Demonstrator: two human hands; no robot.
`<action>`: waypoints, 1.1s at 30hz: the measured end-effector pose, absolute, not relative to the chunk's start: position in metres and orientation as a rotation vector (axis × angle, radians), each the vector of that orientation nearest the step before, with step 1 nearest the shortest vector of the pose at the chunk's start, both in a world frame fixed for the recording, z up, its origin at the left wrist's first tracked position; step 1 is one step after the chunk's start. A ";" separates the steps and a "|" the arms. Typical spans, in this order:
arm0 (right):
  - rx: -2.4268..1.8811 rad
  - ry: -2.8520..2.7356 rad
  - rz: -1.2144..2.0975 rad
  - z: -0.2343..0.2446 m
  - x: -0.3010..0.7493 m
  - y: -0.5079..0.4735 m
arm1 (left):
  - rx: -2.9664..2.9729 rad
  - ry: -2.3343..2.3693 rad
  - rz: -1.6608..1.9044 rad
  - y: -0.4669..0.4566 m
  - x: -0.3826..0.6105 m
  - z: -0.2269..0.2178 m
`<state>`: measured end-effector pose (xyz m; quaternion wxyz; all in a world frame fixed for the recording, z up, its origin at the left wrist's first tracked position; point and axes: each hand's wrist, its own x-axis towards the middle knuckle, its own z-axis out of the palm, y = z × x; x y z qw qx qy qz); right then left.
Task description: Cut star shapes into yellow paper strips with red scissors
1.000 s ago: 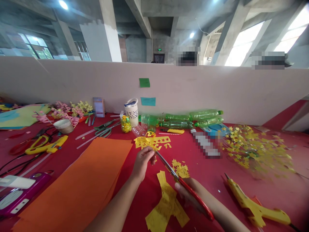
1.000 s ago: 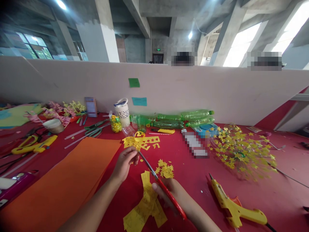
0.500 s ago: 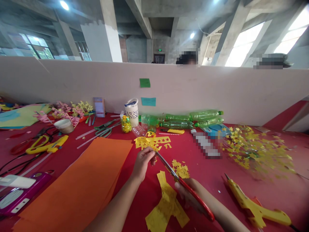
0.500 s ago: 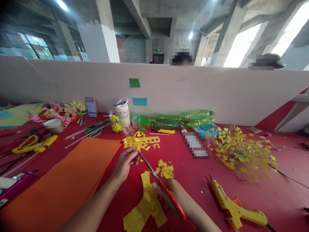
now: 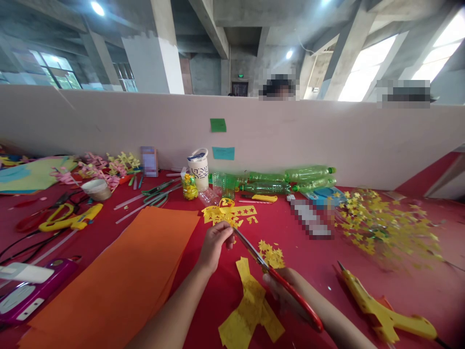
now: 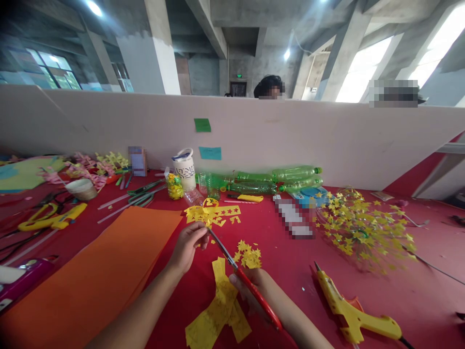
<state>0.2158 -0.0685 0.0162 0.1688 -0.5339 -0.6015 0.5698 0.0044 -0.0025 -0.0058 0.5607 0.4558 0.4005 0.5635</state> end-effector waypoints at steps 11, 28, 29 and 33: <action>-1.510 -1.696 1.620 0.019 0.214 -0.068 | 1.132 0.975 1.305 -0.002 0.002 -0.005; -1.456 -1.735 1.621 0.020 0.217 -0.072 | 1.254 0.947 1.248 -0.003 0.002 -0.012; -1.464 -1.732 1.618 0.021 0.216 -0.072 | 1.253 0.944 1.246 -0.003 0.002 -0.012; -1.525 -1.677 1.634 0.024 0.212 -0.073 | 1.262 0.932 1.245 -0.003 0.003 -0.011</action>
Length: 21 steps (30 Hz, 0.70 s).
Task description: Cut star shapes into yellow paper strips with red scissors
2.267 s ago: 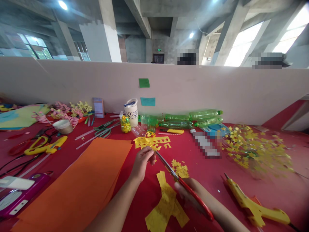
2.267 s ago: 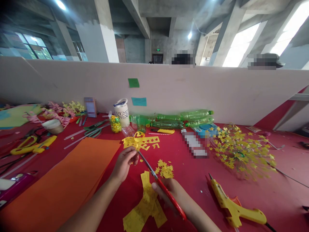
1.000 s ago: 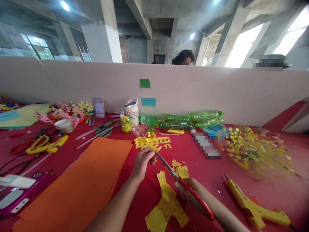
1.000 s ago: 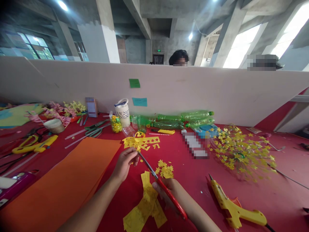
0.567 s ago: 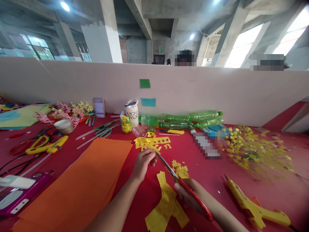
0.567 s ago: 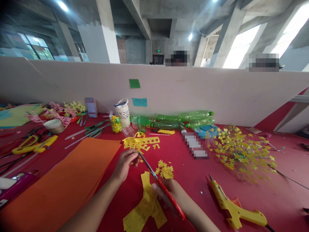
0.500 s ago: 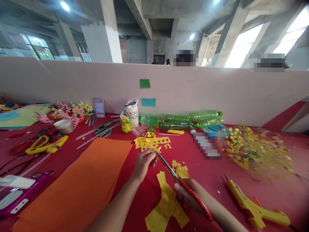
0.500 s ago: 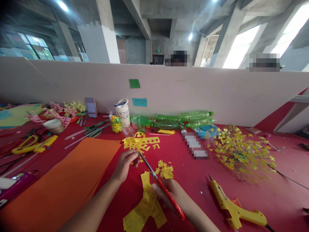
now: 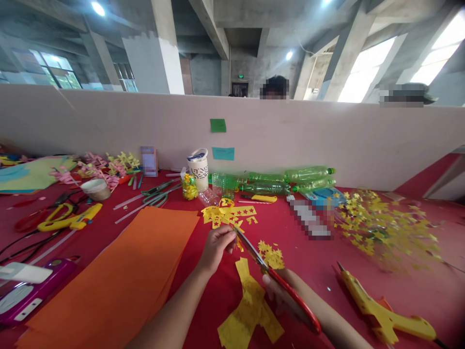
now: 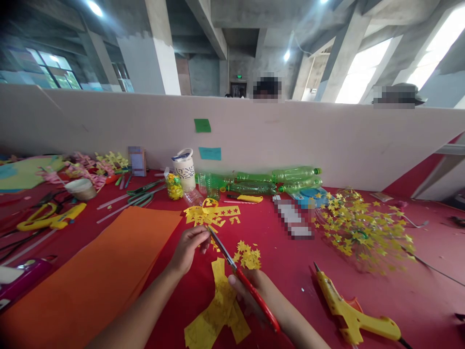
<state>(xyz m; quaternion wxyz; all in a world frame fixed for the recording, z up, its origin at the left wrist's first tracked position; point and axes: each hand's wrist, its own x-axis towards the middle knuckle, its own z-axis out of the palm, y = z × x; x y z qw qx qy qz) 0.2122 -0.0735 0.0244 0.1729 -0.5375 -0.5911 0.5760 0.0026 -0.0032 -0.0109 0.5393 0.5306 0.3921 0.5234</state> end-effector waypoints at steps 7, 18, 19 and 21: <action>-1.506 -1.628 1.649 0.017 0.208 -0.076 | 1.265 0.958 1.249 -0.004 0.004 -0.009; -1.512 -1.605 1.572 0.019 0.203 -0.072 | 1.217 0.983 1.306 -0.003 0.003 -0.012; -1.514 -1.582 1.581 0.018 0.203 -0.071 | 1.205 0.993 1.314 -0.003 0.003 -0.012; -1.502 -1.533 1.596 0.013 0.203 -0.070 | 1.183 1.020 1.326 -0.002 0.003 -0.012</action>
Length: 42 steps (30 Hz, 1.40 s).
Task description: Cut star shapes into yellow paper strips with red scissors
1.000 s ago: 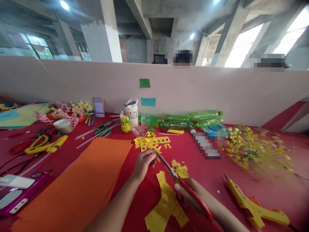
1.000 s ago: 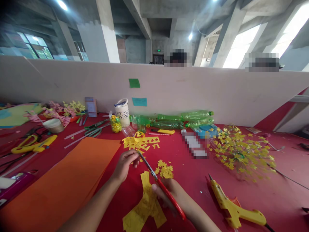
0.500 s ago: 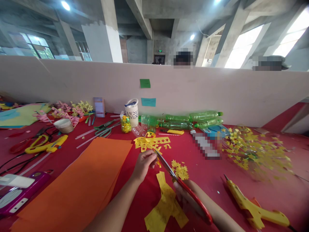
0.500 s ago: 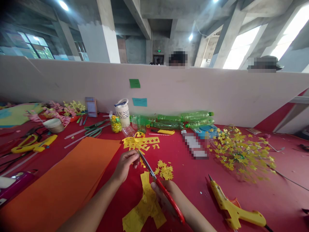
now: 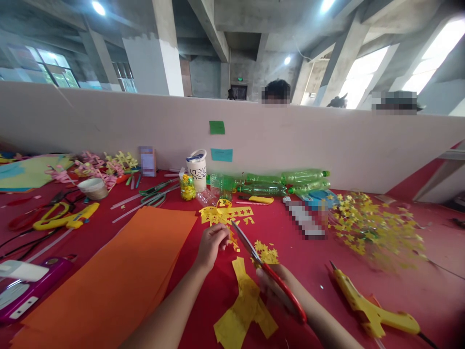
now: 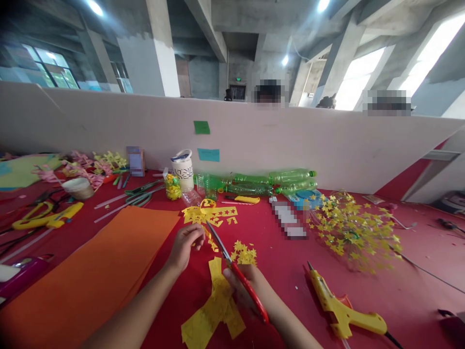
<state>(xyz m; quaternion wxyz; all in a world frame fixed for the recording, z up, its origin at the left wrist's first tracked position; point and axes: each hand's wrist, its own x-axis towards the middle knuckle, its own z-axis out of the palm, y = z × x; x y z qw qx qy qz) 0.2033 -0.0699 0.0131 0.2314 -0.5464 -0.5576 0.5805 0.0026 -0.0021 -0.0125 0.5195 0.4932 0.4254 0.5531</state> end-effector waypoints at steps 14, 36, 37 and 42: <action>-1.342 -0.885 0.986 -0.023 0.251 -0.022 | 1.761 1.118 0.933 -0.013 0.029 -0.005; -1.296 -0.907 1.066 -0.033 0.250 -0.015 | 2.552 1.329 0.316 0.007 0.063 -0.004; -1.302 -0.910 1.061 -0.033 0.250 -0.015 | 2.505 1.348 0.399 0.007 0.055 -0.005; -1.305 -0.940 1.049 -0.030 0.250 -0.015 | 2.169 1.486 0.686 0.005 0.012 -0.006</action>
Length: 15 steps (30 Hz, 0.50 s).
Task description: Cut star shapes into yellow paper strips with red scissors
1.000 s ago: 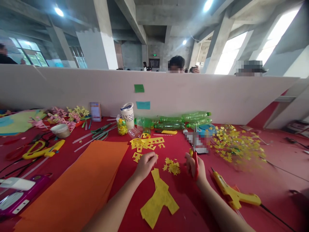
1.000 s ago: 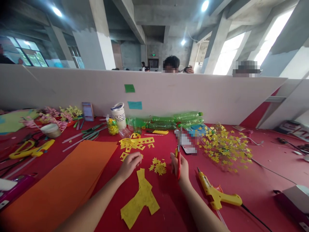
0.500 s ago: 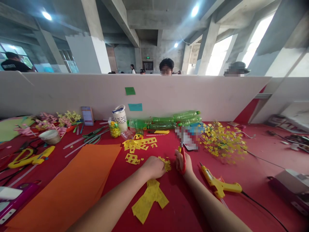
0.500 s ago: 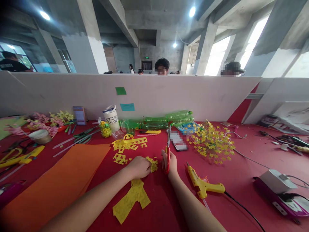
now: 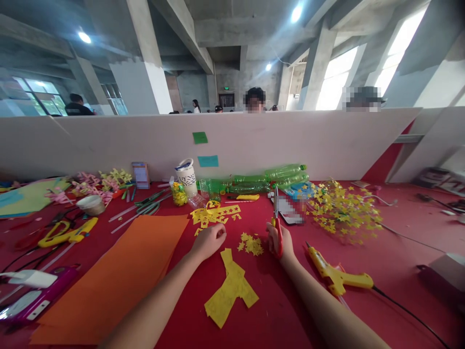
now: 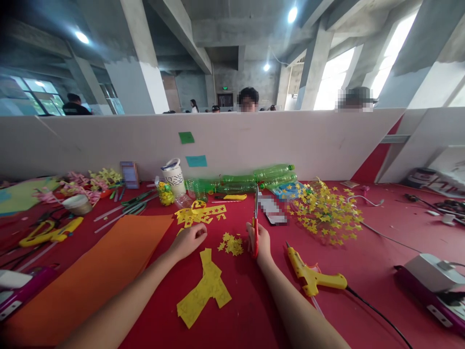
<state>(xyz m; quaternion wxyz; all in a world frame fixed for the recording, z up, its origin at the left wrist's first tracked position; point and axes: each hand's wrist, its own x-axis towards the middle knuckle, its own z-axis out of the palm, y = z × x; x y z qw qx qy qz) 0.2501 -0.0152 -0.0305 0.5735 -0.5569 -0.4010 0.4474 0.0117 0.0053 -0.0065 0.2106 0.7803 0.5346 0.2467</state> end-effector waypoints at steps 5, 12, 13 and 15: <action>-1.299 -0.971 1.026 -0.032 0.251 -0.014 | 2.054 1.448 0.537 0.017 -0.015 -0.003; -1.296 -1.001 0.999 -0.036 0.250 -0.013 | 2.049 1.412 0.566 0.028 -0.014 -0.007; -1.297 -1.004 0.997 -0.036 0.250 -0.013 | 2.064 1.390 0.623 0.026 -0.010 -0.006; -1.302 -1.009 0.993 -0.037 0.249 -0.012 | 2.079 1.303 0.641 0.018 0.000 -0.001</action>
